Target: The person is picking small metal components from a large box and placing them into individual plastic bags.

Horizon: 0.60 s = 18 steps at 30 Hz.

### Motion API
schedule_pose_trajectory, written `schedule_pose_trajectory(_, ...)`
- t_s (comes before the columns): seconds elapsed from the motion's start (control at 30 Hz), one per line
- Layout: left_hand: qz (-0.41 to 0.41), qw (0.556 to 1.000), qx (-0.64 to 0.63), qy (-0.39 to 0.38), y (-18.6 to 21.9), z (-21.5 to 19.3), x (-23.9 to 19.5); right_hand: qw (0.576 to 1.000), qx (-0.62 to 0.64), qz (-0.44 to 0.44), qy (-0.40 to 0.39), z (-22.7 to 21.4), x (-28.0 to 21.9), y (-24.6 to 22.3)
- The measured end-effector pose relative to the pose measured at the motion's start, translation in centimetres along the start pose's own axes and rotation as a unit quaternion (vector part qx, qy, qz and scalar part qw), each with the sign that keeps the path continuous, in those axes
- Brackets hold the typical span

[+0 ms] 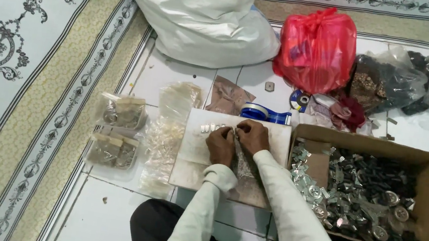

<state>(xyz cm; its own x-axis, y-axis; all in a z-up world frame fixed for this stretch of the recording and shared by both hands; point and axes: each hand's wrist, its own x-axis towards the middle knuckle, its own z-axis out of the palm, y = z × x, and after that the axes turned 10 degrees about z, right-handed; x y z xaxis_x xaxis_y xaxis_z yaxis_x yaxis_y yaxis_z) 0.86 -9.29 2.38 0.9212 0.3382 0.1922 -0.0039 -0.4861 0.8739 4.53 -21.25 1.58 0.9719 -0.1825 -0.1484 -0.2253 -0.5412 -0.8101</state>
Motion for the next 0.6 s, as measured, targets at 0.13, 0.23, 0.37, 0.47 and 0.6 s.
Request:
schedule_pose_trajectory(0.13,0.044,0.998,0.028,0.026,-1.3,0.3,0.1,1.0,-0.003,0.005,-0.011,-1.1,-0.4,-1.0)
schedule_pose_trajectory(0.23,0.092,0.994,0.03,0.041,-0.4,-0.9,-0.9,0.998,0.019,0.057,-0.002,-2.6,-1.4,-1.5)
schedule_pose_trajectory(0.37,0.12,0.991,0.056,-0.001,-0.2,-1.7,-1.8,0.993,0.082,0.081,-0.037,-3.6,-1.5,-1.9)
schedule_pose_trajectory(0.47,0.131,0.987,0.091,-0.015,-0.5,-1.4,-1.8,0.999,0.018,0.041,-0.013,-2.9,-1.2,-1.4)
schedule_pose_trajectory(0.6,0.132,0.985,0.112,-0.01,-0.9,-1.1,-1.9,0.999,0.011,-0.023,0.027,-2.8,-1.7,-0.8)
